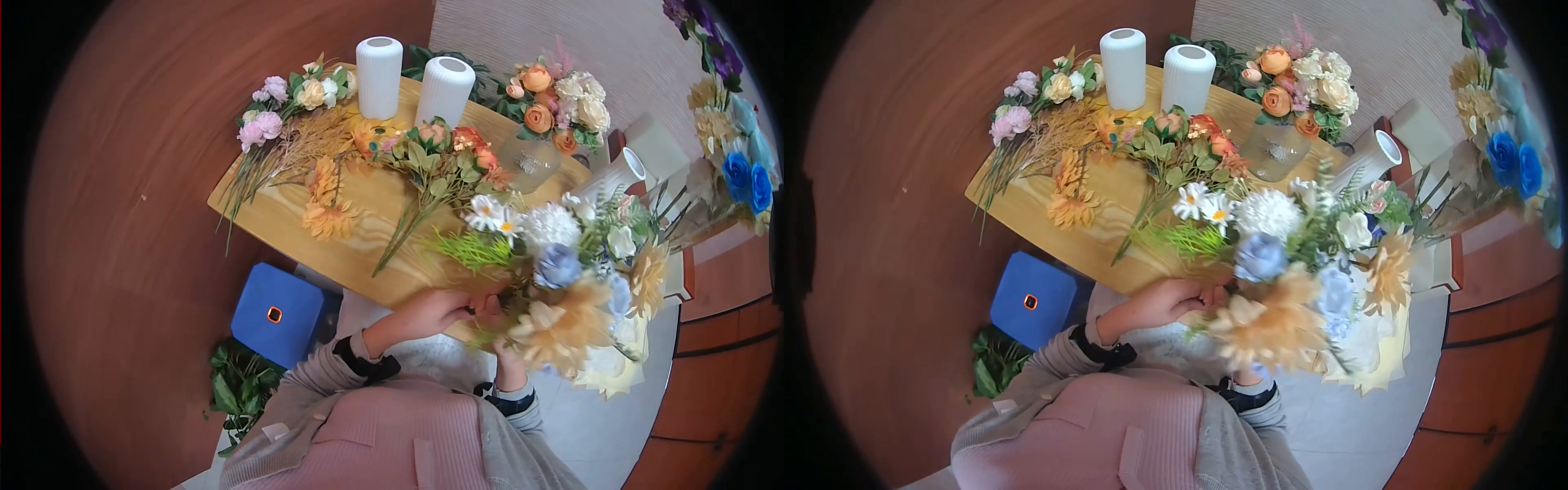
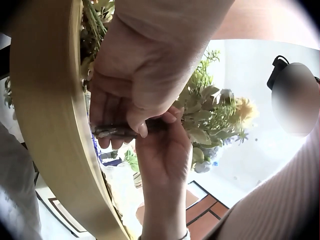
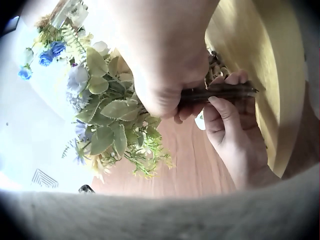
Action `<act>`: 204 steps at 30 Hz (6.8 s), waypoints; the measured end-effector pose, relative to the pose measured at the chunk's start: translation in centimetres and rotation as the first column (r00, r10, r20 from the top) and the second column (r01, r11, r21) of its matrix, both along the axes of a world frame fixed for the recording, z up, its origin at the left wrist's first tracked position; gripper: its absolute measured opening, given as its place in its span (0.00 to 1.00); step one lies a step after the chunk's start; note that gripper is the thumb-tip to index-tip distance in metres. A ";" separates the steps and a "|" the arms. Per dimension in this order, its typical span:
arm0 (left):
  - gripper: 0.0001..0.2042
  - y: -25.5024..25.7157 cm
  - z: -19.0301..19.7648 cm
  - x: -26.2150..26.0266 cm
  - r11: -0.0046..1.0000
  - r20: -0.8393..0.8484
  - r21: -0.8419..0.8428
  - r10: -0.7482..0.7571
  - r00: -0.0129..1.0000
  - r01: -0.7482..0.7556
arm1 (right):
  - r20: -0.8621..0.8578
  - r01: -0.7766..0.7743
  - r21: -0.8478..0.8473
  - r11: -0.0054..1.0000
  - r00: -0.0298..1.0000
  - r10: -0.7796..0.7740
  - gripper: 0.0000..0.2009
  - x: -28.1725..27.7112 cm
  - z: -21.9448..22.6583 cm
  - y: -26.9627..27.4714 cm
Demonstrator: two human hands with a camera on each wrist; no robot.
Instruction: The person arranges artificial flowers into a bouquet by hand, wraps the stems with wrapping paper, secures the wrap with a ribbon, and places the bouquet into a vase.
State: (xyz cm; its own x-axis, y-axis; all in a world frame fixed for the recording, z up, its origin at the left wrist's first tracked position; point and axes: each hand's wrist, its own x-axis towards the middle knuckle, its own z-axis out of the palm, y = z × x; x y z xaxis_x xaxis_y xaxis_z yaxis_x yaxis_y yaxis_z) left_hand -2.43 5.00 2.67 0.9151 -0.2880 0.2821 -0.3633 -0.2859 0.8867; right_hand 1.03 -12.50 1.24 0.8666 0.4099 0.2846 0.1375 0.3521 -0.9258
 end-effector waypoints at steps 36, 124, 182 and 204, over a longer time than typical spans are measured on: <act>0.08 -0.2 -1.3 -0.5 0.995 -0.105 -0.094 0.033 0.994 -0.043 | 0.454 0.272 -0.727 0.630 0.880 0.144 0.16 0.3 -4.1 -0.8; 0.12 7.3 1.4 -3.2 0.614 0.075 -0.224 0.785 0.614 -0.757 | -0.050 -0.344 -0.086 0.935 0.939 0.341 0.09 3.0 4.8 15.8; 0.08 38.2 0.2 -0.6 0.007 0.379 0.396 0.909 0.171 -0.918 | -0.187 -0.014 0.096 0.995 0.982 0.032 0.05 1.3 5.0 5.8; 0.09 38.4 -0.4 1.7 0.438 0.290 0.399 0.773 0.564 -0.806 | -0.218 -0.006 0.010 1.000 0.976 0.008 0.04 1.7 4.5 5.5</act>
